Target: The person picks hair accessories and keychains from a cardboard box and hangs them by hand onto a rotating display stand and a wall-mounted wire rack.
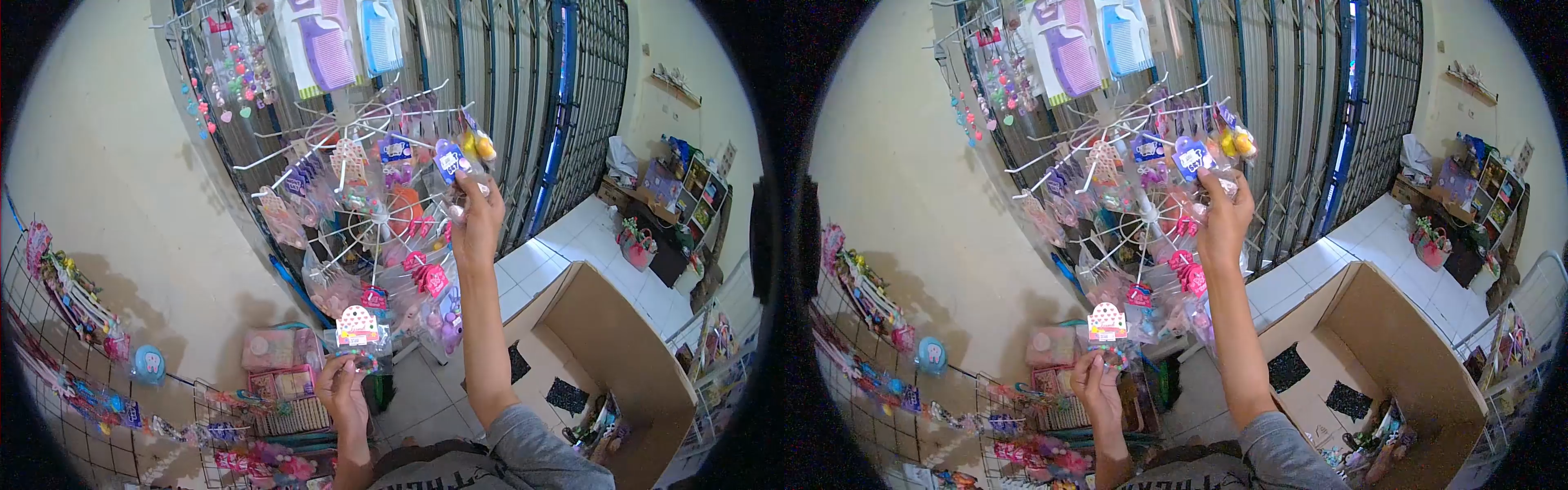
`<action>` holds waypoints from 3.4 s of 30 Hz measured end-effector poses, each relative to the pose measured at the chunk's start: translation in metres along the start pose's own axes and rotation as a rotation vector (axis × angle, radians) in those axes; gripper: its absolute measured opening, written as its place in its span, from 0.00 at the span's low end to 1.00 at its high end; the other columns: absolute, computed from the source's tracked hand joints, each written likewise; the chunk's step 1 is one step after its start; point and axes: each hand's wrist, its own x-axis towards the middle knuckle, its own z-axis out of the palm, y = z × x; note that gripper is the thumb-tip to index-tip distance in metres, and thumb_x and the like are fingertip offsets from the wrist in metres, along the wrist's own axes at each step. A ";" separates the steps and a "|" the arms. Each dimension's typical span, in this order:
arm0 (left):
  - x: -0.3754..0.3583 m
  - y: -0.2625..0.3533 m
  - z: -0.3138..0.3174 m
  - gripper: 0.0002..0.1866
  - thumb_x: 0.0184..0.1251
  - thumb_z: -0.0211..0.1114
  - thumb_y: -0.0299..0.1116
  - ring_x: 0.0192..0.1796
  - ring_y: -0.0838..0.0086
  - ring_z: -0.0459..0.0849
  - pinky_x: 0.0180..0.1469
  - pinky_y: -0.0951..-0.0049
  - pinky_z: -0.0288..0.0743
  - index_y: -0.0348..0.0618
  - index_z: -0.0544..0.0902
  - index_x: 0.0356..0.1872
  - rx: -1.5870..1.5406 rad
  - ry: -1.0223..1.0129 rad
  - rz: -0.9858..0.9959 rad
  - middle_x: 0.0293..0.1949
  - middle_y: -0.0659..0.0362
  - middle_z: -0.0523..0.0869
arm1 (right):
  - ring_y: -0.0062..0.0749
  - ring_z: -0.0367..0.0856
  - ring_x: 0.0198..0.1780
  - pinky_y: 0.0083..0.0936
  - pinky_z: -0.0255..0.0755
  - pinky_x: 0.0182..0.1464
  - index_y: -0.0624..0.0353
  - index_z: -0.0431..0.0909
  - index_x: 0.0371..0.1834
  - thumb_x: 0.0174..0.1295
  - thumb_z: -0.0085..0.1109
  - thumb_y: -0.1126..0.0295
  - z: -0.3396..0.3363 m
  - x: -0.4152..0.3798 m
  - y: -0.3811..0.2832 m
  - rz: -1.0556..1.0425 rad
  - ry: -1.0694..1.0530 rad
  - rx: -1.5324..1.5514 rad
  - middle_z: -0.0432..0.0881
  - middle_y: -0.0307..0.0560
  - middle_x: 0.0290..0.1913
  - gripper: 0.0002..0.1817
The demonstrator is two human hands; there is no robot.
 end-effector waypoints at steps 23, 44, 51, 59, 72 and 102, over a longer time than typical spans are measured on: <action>-0.010 0.013 -0.017 0.16 0.57 0.50 0.37 0.38 0.70 0.74 0.40 0.70 0.70 0.29 0.73 0.31 -0.242 -0.046 0.062 0.33 0.54 0.74 | 0.29 0.64 0.49 0.24 0.58 0.50 0.66 0.58 0.49 0.51 0.52 0.69 -0.001 -0.033 0.016 -0.286 0.096 -0.450 0.65 0.49 0.48 0.23; 0.033 0.017 0.045 0.09 0.52 0.53 0.25 0.44 0.69 0.69 0.48 0.74 0.60 0.35 0.70 0.35 0.321 -0.168 0.488 0.43 0.54 0.69 | 0.16 0.71 0.31 0.12 0.63 0.33 0.65 0.72 0.28 0.48 0.54 0.76 -0.060 -0.124 -0.035 0.131 -0.094 -0.422 0.74 0.38 0.27 0.05; 0.144 0.076 0.090 0.21 0.50 0.57 0.35 0.50 0.62 0.63 0.53 0.68 0.52 0.37 0.66 0.45 0.783 0.332 1.187 0.45 0.51 0.68 | 0.18 0.71 0.29 0.20 0.68 0.34 0.65 0.69 0.27 0.50 0.52 0.76 -0.084 -0.128 -0.068 0.033 0.017 -0.482 0.73 0.40 0.26 0.04; 0.209 0.066 0.066 0.22 0.60 0.43 0.45 0.49 0.70 0.66 0.53 0.72 0.54 0.36 0.65 0.47 0.368 -0.038 0.631 0.46 0.51 0.70 | 0.18 0.70 0.29 0.18 0.66 0.36 0.66 0.70 0.29 0.50 0.51 0.77 -0.100 -0.137 -0.089 0.026 0.074 -0.532 0.73 0.40 0.28 0.05; 0.106 0.017 0.150 0.32 0.54 0.50 0.48 0.56 0.59 0.60 0.57 0.65 0.48 0.34 0.57 0.54 0.948 -0.175 1.126 0.52 0.47 0.63 | 0.16 0.67 0.28 0.12 0.61 0.31 0.65 0.68 0.26 0.48 0.53 0.76 -0.090 -0.141 -0.091 -0.003 0.022 -0.482 0.71 0.38 0.26 0.05; 0.159 0.033 0.097 0.23 0.61 0.43 0.38 0.57 0.62 0.58 0.57 0.69 0.48 0.32 0.58 0.53 0.481 0.070 0.932 0.54 0.47 0.61 | 0.17 0.71 0.28 0.12 0.62 0.30 0.66 0.71 0.28 0.47 0.55 0.77 -0.082 -0.145 -0.079 0.090 0.061 -0.421 0.76 0.41 0.27 0.06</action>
